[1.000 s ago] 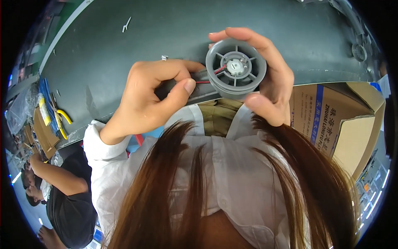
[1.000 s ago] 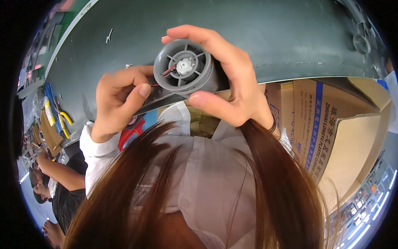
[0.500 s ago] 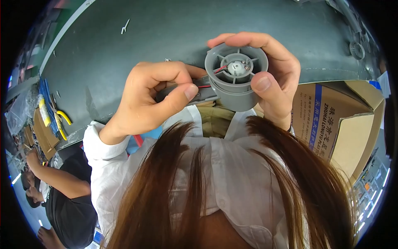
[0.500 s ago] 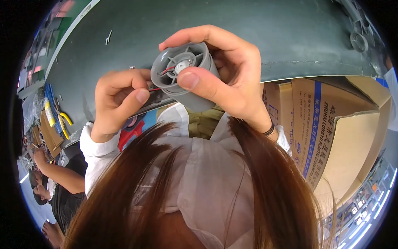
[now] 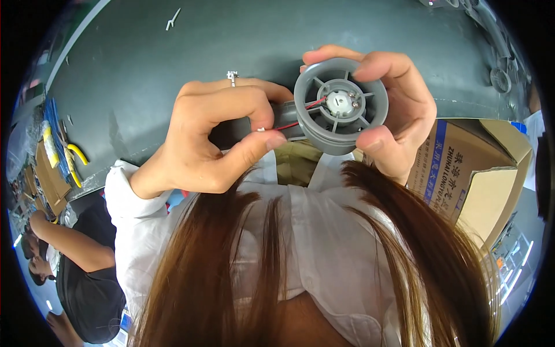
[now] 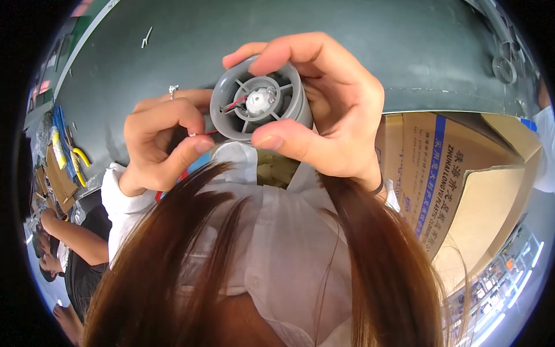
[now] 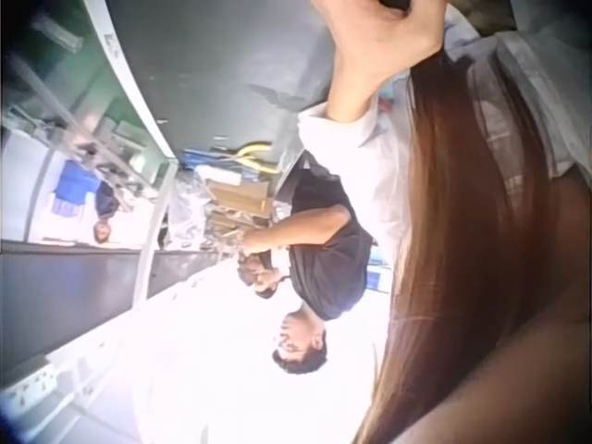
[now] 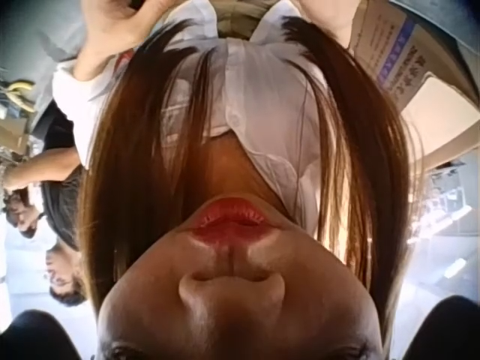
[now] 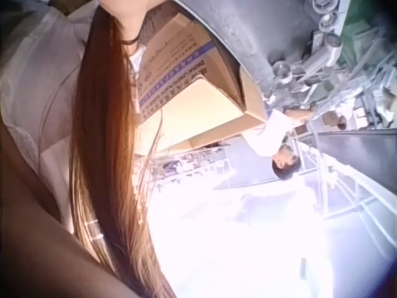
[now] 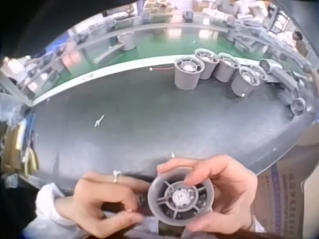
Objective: The person assembles handheld fans by fitting motors into plastic fan casings by hand, taking components from a cardboard box and placing the assembled fans onto a conveyor belt.
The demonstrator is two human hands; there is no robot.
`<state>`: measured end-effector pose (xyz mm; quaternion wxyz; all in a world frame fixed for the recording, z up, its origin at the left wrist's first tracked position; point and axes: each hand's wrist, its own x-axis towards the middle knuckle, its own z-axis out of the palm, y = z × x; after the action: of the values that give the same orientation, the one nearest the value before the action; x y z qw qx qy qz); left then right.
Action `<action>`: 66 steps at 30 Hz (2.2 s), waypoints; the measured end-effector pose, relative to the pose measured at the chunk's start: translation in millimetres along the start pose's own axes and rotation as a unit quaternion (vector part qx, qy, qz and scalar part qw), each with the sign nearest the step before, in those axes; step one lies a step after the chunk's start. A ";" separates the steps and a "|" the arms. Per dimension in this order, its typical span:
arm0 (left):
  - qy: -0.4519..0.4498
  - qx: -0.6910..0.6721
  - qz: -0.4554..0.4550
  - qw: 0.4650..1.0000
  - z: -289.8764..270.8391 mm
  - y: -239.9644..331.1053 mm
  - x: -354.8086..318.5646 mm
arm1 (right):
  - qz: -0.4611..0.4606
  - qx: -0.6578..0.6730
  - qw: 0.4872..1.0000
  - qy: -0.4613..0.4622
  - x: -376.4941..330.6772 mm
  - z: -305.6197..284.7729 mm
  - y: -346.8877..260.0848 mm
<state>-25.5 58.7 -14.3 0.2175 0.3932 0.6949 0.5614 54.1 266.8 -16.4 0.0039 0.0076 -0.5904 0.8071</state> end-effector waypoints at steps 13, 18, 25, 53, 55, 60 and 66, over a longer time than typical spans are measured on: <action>-0.056 0.104 -0.018 0.993 3.9 5.1 3.9 | -0.020 0.089 0.995 0.036 2.8 -7.3 17.2; -0.049 0.153 -0.049 0.986 5.0 11.4 2.7 | -0.015 -0.011 0.998 -0.058 5.2 -13.9 11.5; -0.037 0.174 -0.032 0.983 6.0 11.1 3.3 | -0.001 -0.055 0.997 -0.055 0.2 -14.4 4.7; -0.059 0.315 0.043 0.946 6.1 8.6 3.0 | -0.288 -0.407 0.866 -0.034 8.6 -17.3 22.9; -0.062 0.327 0.043 0.942 5.7 7.6 2.3 | -0.289 -0.410 0.864 -0.035 9.0 -16.9 25.9; -0.061 0.356 0.046 0.931 5.7 10.8 -3.2 | -0.339 -0.461 0.819 -0.043 9.4 -18.4 33.4; -0.068 0.398 0.080 0.911 3.2 8.3 1.9 | -0.367 -0.449 0.815 -0.023 15.9 -24.6 37.3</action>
<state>-21.8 62.6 -7.0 0.0441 0.5384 0.8107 0.2256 37.4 279.0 -59.1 0.2887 0.2396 -0.8404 0.3912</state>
